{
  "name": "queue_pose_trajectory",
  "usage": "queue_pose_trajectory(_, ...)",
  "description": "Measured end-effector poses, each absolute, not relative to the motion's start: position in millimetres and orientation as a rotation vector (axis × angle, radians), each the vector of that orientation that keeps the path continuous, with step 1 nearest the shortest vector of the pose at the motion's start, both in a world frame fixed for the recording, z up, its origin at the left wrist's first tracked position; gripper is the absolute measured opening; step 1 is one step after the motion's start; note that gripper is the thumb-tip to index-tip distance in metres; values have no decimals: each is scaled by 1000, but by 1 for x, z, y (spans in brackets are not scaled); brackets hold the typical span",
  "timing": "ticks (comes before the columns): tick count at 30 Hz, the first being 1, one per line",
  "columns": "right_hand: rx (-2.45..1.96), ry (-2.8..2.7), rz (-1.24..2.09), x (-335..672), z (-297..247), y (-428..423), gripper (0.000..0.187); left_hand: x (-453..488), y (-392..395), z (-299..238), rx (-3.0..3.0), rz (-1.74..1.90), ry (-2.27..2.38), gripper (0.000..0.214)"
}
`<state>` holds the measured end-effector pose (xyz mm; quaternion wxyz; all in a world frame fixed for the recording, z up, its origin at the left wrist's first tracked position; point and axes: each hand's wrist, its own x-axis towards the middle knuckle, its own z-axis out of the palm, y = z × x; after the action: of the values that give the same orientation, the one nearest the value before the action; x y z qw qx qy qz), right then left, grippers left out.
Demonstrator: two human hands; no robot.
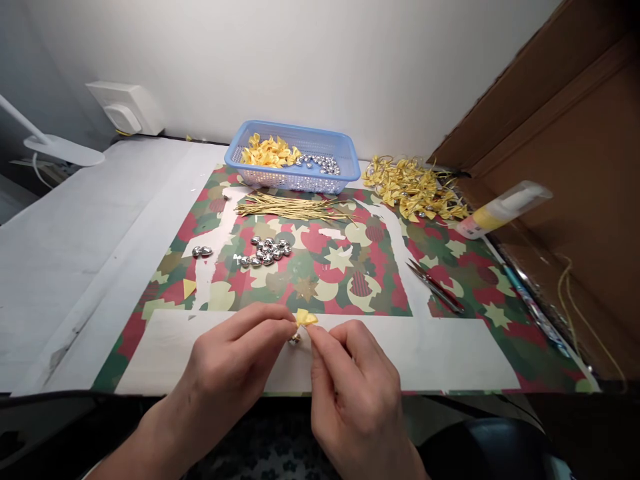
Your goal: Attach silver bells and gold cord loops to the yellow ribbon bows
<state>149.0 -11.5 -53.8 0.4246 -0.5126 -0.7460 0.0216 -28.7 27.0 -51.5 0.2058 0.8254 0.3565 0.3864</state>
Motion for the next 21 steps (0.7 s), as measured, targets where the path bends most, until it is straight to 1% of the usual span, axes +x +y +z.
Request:
queue_pose_trajectory(6, -1308, -1854, 42, 146, -54, -13, 24, -28, 23, -53, 2283, 1093, 1018, 35)
queue_pose_trajectory(14, -1253, -1834, 160, 150, -51, -15, 33, -35, 29, -52, 2140, 1076, 999, 32)
queue_pose_trajectory(21, -1247, -1828, 159, 149, -51, -15, 32, -33, 28, -52, 2190, 1109, 975, 31)
